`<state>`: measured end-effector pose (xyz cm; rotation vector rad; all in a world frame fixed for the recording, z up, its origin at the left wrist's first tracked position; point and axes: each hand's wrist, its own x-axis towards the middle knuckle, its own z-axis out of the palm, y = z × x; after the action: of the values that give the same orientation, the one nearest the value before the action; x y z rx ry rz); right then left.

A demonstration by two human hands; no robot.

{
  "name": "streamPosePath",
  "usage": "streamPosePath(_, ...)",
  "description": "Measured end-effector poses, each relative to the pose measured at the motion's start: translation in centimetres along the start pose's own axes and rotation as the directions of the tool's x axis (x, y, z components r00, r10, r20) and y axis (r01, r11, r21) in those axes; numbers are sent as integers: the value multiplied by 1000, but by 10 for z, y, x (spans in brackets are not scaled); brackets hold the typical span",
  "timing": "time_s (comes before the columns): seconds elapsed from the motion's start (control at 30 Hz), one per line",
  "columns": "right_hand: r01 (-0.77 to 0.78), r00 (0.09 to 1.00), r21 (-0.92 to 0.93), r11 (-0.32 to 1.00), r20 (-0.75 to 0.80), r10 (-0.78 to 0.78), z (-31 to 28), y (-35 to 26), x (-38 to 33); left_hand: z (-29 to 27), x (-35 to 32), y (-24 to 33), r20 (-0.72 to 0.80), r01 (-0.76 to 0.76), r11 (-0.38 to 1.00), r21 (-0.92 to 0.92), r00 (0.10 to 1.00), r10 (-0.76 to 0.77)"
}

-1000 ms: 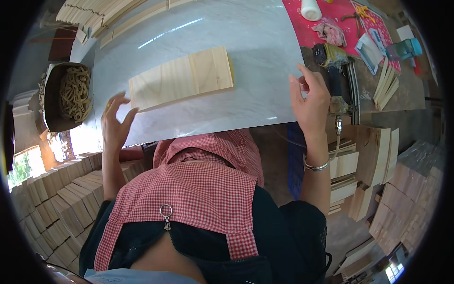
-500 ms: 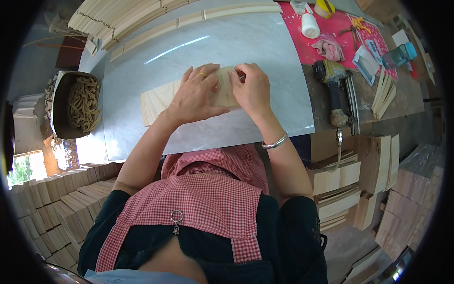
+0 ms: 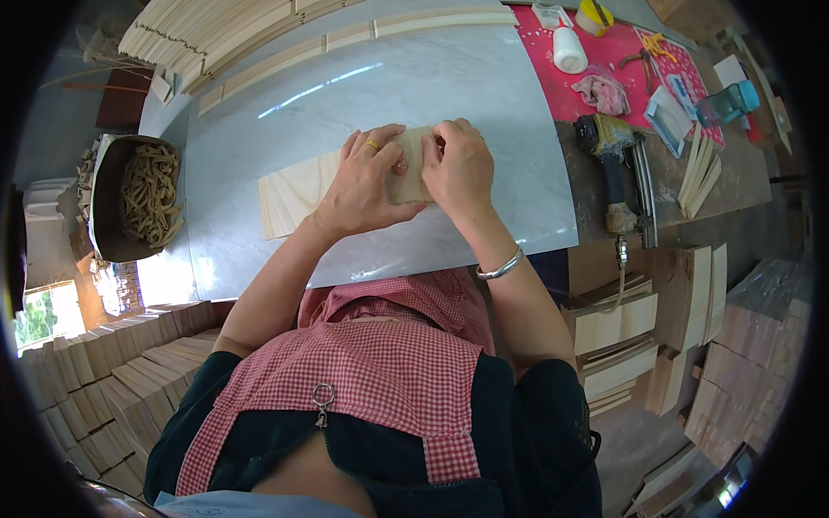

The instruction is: Assembling wooden boxes by gluing slats together and using a pneumatic nail gun.

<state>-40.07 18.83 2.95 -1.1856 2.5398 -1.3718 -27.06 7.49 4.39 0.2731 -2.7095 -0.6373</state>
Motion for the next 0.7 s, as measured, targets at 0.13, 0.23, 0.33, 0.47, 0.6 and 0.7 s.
streamPosePath(0.13,54,999,-75,996,6,-54,1,0,0,1,0,2,-6,5,1000,1,1000,-5)
streamPosePath(0.23,73,997,-64,995,7,-73,2,0,1,-1,1,5,1,11,1000,6,1000,-11)
streamPosePath(0.33,48,999,11,999,-1,-48,4,4,1,-2,3,7,32,27,1000,15,999,-27)
streamPosePath(0.47,-4,1000,131,991,-7,6,5,7,-1,-4,4,8,66,30,999,27,997,-32)
streamPosePath(0.6,-92,996,267,959,16,91,7,10,-7,-4,6,6,79,8,1000,25,997,-10)
streamPosePath(0.7,-6,999,189,982,-47,15,5,6,-7,-3,11,9,78,-39,997,69,996,33)
